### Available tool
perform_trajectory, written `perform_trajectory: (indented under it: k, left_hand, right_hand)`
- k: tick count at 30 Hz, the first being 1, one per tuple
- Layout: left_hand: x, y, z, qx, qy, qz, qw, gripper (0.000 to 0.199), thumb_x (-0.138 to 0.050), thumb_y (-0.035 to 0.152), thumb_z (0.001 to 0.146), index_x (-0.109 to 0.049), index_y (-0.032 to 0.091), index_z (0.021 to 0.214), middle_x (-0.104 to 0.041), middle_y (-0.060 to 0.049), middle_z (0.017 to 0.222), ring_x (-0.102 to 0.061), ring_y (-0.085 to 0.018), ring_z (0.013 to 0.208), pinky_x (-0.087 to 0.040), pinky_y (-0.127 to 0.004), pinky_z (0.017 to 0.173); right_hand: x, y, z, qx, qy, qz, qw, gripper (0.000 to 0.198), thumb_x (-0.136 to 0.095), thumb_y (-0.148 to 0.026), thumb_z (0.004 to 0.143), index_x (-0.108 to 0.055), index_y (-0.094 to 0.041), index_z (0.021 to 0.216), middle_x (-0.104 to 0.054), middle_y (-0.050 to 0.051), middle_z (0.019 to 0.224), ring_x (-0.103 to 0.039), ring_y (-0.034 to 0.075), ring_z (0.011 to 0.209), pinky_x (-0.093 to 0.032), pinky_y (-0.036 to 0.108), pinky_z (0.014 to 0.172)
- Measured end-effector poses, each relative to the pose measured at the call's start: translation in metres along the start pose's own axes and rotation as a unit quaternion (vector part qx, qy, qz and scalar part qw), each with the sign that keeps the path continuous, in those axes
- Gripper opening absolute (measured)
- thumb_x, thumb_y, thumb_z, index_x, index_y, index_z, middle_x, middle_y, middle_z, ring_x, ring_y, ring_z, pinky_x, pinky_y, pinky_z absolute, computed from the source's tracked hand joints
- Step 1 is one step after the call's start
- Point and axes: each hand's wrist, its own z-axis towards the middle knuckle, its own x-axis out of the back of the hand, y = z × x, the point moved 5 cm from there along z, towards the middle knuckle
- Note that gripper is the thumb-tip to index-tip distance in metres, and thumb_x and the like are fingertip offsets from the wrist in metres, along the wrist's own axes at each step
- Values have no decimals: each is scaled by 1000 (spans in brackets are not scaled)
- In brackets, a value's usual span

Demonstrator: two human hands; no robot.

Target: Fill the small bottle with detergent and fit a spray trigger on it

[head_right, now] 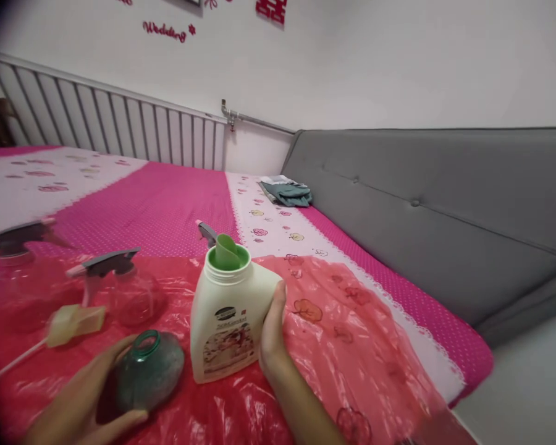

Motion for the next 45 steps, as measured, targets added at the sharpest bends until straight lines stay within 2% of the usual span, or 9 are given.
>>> perform_trajectory:
  k: [7, 12, 15, 18, 20, 24, 32, 38, 45]
  left_hand:
    - [3, 11, -2, 22, 1, -5, 1000, 77, -75, 66, 80, -48, 45, 150, -70, -3, 144, -67, -46, 130, -57, -63, 109]
    - [4, 4, -1, -4, -23, 19, 1000, 82, -80, 62, 79, -52, 34, 150, -70, -10, 145, -70, -45, 128, -59, -56, 109]
    - [3, 2, -1, -16, -59, 39, 997, 87, -82, 60, 80, -49, 31, 154, -69, -12, 148, -69, -44, 130, -60, -54, 107]
    - [4, 9, -1, -4, -83, 35, 996, 86, -80, 57, 84, -45, 31, 158, -64, -12, 154, -64, -43, 137, -58, -55, 111]
    - [9, 19, 0, 3, -61, 17, 998, 84, -80, 55, 84, -47, 31, 157, -64, -13, 153, -64, -44, 137, -57, -56, 111]
    - [10, 37, 3, 34, -107, -3, 994, 82, -80, 46, 87, -45, 29, 158, -61, -15, 155, -58, -43, 143, -52, -59, 116]
    - [9, 45, 5, 74, -146, -27, 986, 86, -85, 38, 81, -44, 24, 156, -58, -20, 155, -53, -45, 144, -44, -67, 118]
    - [2, 42, -1, 52, -112, -36, 992, 90, -88, 40, 81, -42, 29, 157, -59, -16, 153, -55, -43, 140, -47, -65, 116]
    - [0, 46, -5, 38, -107, -38, 993, 91, -85, 35, 86, -36, 32, 162, -57, -16, 154, -55, -42, 141, -47, -63, 116]
  right_hand:
    - [3, -3, -3, 3, 3, 5, 1000, 85, -63, -88, 78, -74, -19, 126, -74, 8, 120, -69, 25, 120, -56, 35, 106]
    - [4, -14, -4, 27, 12, -26, 999, 81, -64, -86, 78, -76, -18, 120, -74, 9, 121, -65, 27, 126, -53, 36, 111]
    - [6, -21, -4, -11, -6, -31, 999, 81, -70, -83, 74, -75, -19, 124, -74, 8, 121, -64, 28, 128, -50, 40, 116]
    - [9, -24, -4, -28, -8, -35, 999, 83, -72, -82, 72, -74, -20, 126, -74, 9, 121, -64, 30, 130, -47, 43, 120]
    - [11, -23, -5, -19, 6, -39, 999, 84, -72, -83, 71, -73, -20, 127, -74, 8, 122, -63, 30, 131, -46, 44, 121]
    - [18, -19, -8, -17, 29, -48, 998, 89, -74, -86, 70, -71, -22, 131, -72, 8, 129, -63, 29, 132, -46, 44, 121]
    - [32, -13, -10, -2, 45, -68, 997, 100, -70, -91, 72, -62, -23, 145, -70, 9, 133, -66, 28, 126, -50, 45, 117]
    - [31, -6, -15, 55, 105, -74, 990, 100, -54, -94, 78, -61, -20, 145, -71, 10, 129, -67, 27, 123, -52, 45, 114]
    - [29, -9, -13, 84, 126, -94, 984, 94, -50, -91, 81, -63, -19, 139, -71, 9, 126, -66, 26, 122, -52, 44, 113]
